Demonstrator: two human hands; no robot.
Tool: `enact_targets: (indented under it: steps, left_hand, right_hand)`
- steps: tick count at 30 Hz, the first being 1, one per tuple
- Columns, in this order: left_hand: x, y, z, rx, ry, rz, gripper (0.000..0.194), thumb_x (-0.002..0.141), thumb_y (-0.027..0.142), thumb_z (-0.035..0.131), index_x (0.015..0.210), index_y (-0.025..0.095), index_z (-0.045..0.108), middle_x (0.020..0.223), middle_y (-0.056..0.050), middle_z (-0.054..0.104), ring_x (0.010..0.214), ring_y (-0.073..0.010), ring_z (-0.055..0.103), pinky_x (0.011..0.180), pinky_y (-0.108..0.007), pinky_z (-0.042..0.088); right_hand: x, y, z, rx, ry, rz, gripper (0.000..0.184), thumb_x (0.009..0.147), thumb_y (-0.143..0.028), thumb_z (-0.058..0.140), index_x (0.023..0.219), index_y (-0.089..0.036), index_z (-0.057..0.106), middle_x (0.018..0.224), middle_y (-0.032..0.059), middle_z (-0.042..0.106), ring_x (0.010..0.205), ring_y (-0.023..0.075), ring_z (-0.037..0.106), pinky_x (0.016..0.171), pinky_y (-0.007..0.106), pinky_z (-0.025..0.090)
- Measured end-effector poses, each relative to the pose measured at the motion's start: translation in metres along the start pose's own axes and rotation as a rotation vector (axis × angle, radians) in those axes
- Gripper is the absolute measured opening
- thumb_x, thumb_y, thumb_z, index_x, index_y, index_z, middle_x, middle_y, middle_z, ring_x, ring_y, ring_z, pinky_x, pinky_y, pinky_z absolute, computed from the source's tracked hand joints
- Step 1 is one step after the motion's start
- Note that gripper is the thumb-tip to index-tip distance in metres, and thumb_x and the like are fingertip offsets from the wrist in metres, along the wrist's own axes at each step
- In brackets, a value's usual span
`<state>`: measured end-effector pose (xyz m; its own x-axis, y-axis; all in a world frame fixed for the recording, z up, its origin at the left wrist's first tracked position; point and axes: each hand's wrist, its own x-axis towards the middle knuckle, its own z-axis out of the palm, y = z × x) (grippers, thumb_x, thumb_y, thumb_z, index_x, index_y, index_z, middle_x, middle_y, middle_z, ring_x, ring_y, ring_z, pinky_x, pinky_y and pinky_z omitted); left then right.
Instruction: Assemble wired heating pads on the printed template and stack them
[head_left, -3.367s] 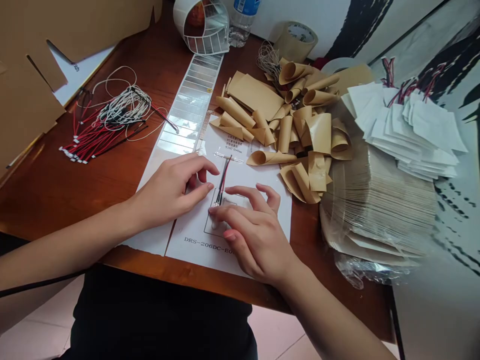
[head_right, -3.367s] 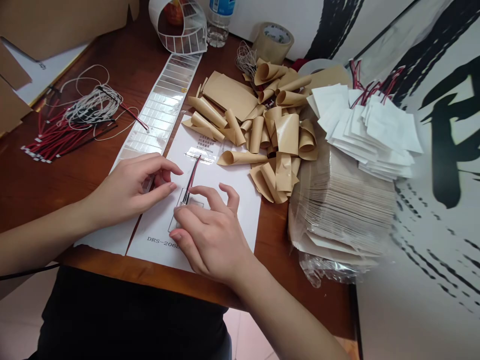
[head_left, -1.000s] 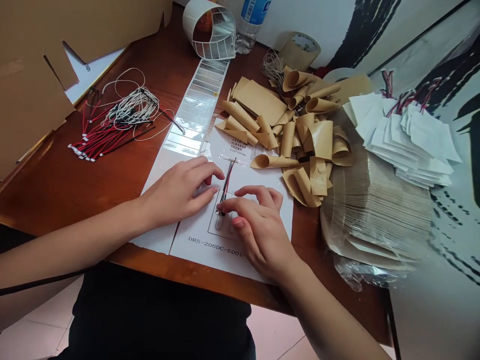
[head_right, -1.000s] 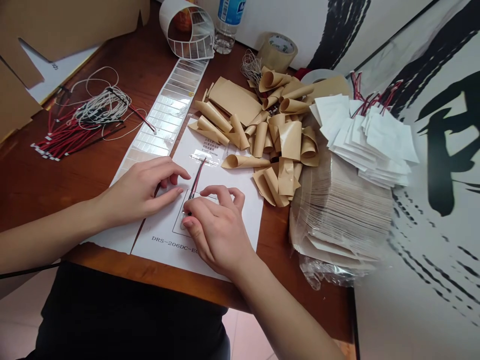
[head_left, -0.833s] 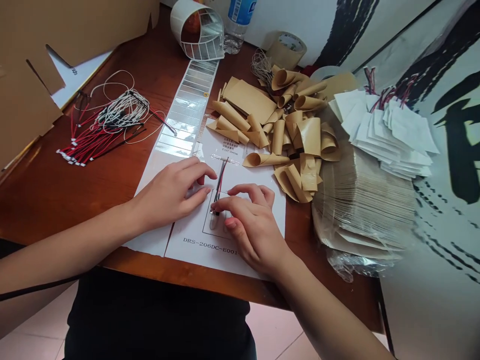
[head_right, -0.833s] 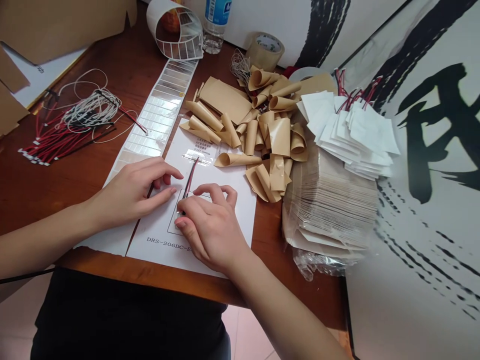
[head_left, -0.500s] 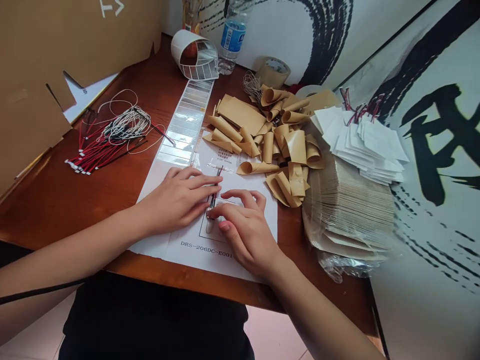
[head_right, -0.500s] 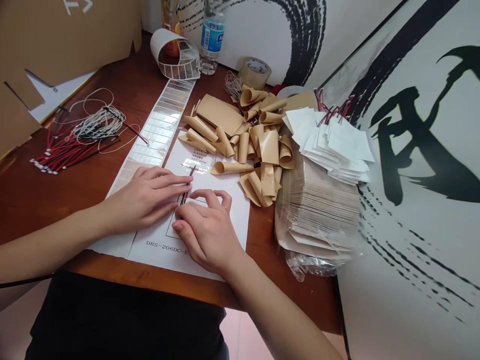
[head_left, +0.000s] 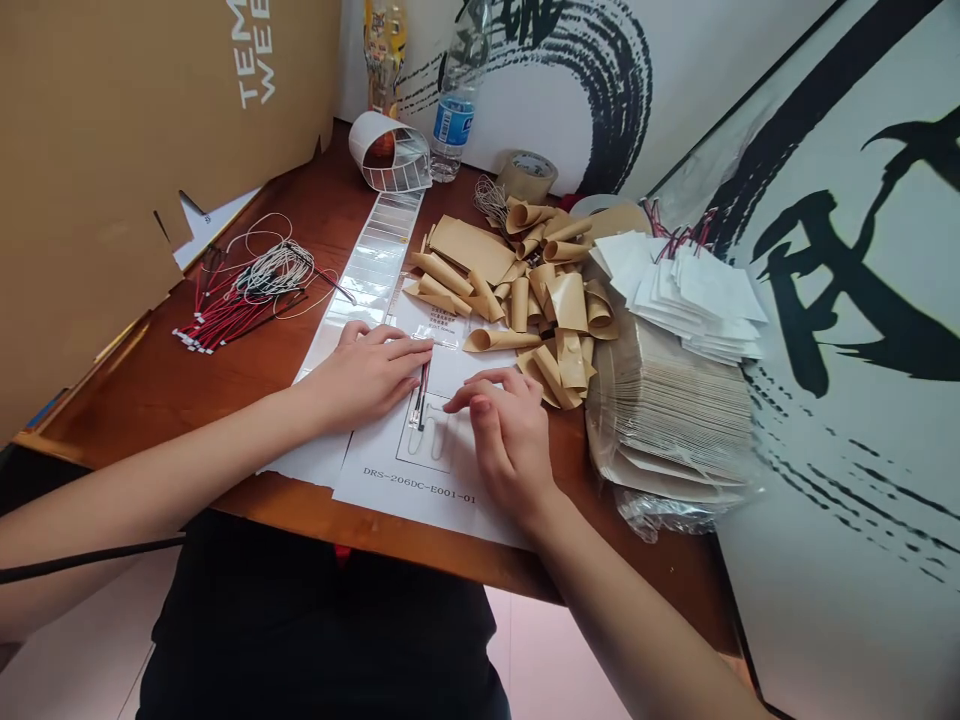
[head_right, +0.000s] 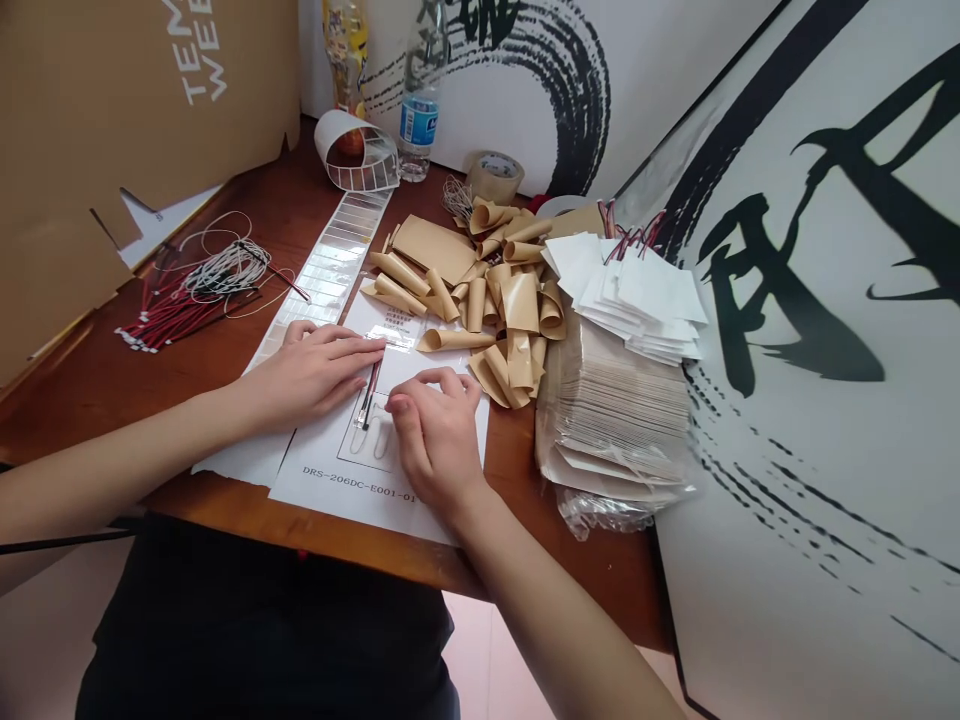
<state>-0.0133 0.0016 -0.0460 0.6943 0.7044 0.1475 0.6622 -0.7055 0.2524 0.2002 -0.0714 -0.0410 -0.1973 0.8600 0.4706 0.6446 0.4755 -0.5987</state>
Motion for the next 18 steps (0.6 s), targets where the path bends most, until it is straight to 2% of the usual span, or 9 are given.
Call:
enact_targets:
  steps: [2, 6, 10, 14, 18]
  left_hand:
    - [0.007, -0.003, -0.002, 0.01, 0.015, 0.007, 0.037, 0.105, 0.031, 0.046, 0.134, 0.022, 0.068, 0.146, -0.008, 0.066, 0.129, -0.0312, 0.056, 0.105, -0.052, 0.029]
    - [0.027, -0.014, -0.004, 0.003, 0.067, 0.025, 0.026, 0.102, 0.034, 0.054, 0.109, 0.025, 0.078, 0.123, -0.004, 0.079, 0.112, -0.0258, 0.064, 0.101, -0.048, 0.03]
    - [0.045, -0.022, -0.006, 0.018, 0.06, 0.033, 0.015, 0.093, 0.034, 0.069, 0.09, 0.026, 0.081, 0.102, -0.002, 0.083, 0.101, -0.0246, 0.066, 0.096, -0.046, 0.028]
    - [0.047, -0.023, -0.007, 0.02, 0.064, 0.038, 0.013, 0.092, 0.034, 0.071, 0.089, 0.027, 0.082, 0.1, -0.001, 0.083, 0.098, -0.0243, 0.067, 0.095, -0.046, 0.027]
    - [0.042, -0.023, -0.009, 0.009, 0.053, 0.039, 0.019, 0.092, 0.043, 0.072, 0.096, 0.028, 0.082, 0.108, -0.001, 0.082, 0.1, -0.0248, 0.066, 0.097, -0.046, 0.026]
  right_hand:
    - [0.002, 0.002, -0.002, 0.017, 0.041, 0.049, 0.052, 0.111, -0.039, 0.03, 0.08, -0.023, 0.068, 0.083, 0.0023, 0.075, 0.09, 0.0216, 0.065, 0.09, 0.042, 0.038]
    - [0.005, 0.008, -0.003, 0.052, 0.115, 0.139, 0.056, 0.111, -0.047, 0.03, 0.076, -0.023, 0.068, 0.08, 0.0032, 0.074, 0.082, 0.0206, 0.065, 0.084, 0.039, 0.043]
    - [0.006, 0.01, -0.002, 0.093, 0.135, 0.214, 0.058, 0.11, -0.052, 0.031, 0.075, -0.023, 0.067, 0.079, 0.0036, 0.073, 0.077, 0.0198, 0.064, 0.079, 0.036, 0.045]
    - [0.008, 0.014, -0.006, 0.165, 0.167, 0.285, 0.053, 0.109, -0.051, 0.035, 0.076, -0.023, 0.066, 0.078, 0.003, 0.072, 0.077, 0.0191, 0.065, 0.076, 0.034, 0.046]
    - [0.012, 0.023, -0.011, 0.189, 0.199, 0.336, 0.048, 0.108, -0.049, 0.037, 0.078, -0.023, 0.065, 0.08, 0.0035, 0.073, 0.078, 0.0195, 0.065, 0.075, 0.035, 0.048]
